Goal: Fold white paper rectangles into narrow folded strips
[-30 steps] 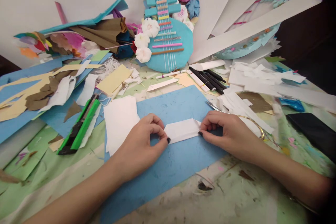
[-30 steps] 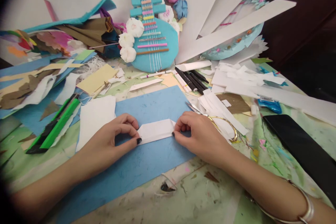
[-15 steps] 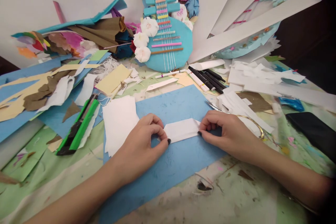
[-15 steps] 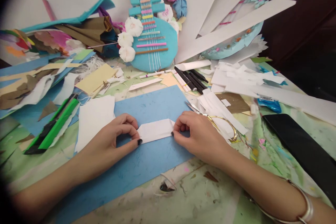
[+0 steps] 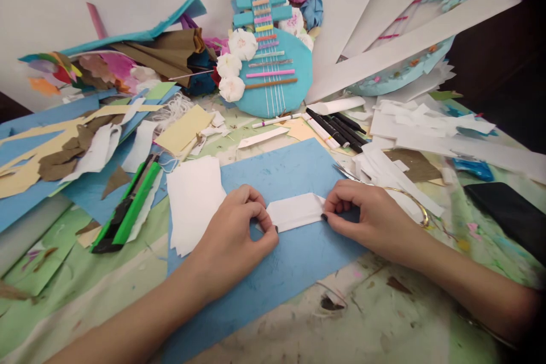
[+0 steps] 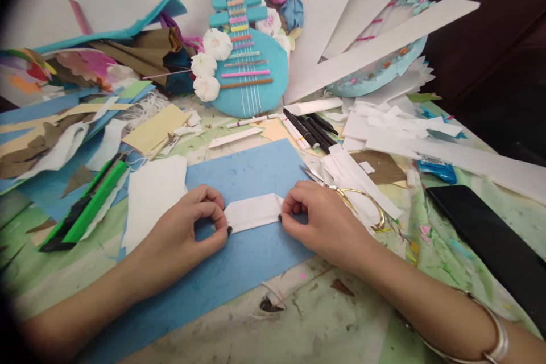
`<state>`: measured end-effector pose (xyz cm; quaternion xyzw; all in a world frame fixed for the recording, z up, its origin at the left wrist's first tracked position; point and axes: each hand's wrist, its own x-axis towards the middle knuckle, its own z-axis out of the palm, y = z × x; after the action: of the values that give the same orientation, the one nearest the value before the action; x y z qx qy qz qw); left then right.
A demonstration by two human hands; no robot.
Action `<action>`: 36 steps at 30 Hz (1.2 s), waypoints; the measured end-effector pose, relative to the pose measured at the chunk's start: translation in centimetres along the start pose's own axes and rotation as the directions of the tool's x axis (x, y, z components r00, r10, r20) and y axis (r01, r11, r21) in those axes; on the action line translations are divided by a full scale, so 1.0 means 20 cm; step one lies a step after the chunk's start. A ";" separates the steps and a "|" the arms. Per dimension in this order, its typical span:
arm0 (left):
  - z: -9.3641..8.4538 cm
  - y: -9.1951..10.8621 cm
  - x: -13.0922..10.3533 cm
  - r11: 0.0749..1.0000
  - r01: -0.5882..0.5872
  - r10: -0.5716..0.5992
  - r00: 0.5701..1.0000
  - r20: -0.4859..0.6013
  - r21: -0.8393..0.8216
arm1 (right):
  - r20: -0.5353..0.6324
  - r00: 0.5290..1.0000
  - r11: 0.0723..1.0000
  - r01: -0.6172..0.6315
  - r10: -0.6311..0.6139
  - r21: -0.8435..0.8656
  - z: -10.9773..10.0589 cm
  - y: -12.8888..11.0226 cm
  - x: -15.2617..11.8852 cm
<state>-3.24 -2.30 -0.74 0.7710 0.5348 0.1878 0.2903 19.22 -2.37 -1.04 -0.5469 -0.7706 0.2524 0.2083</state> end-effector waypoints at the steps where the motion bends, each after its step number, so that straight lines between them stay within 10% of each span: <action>1: 0.00 0.00 0.00 1.000 0.001 -0.001 1.000 -0.002 0.007 | 0.000 1.000 1.000 0.000 0.000 0.000 0.00 0.00 0.00; 16: 0.02 0.00 -0.02 0.990 -0.100 0.103 0.994 -0.021 0.100 | -0.068 0.997 0.998 0.037 -0.033 0.057 0.01 0.01 0.00; 26: 0.04 -0.03 -0.04 0.976 -0.217 0.219 0.972 -0.087 0.031 | -0.120 0.942 0.949 0.315 -0.314 -0.018 0.03 0.06 -0.03; 32: 0.05 -0.02 -0.08 0.836 -0.433 0.509 0.841 -0.181 0.338 | -0.054 0.815 0.778 0.528 -0.576 -0.340 0.03 0.01 -0.07; 36: 0.09 0.01 -0.16 0.589 -0.469 0.655 0.754 -0.049 0.658 | 0.054 0.820 0.697 0.518 -0.570 -0.496 0.04 -0.03 -0.12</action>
<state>-3.15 -5.87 -1.89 0.9152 0.3265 0.1973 -0.1301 18.99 -4.92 -1.38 -0.3409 -0.9234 -0.0528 0.1681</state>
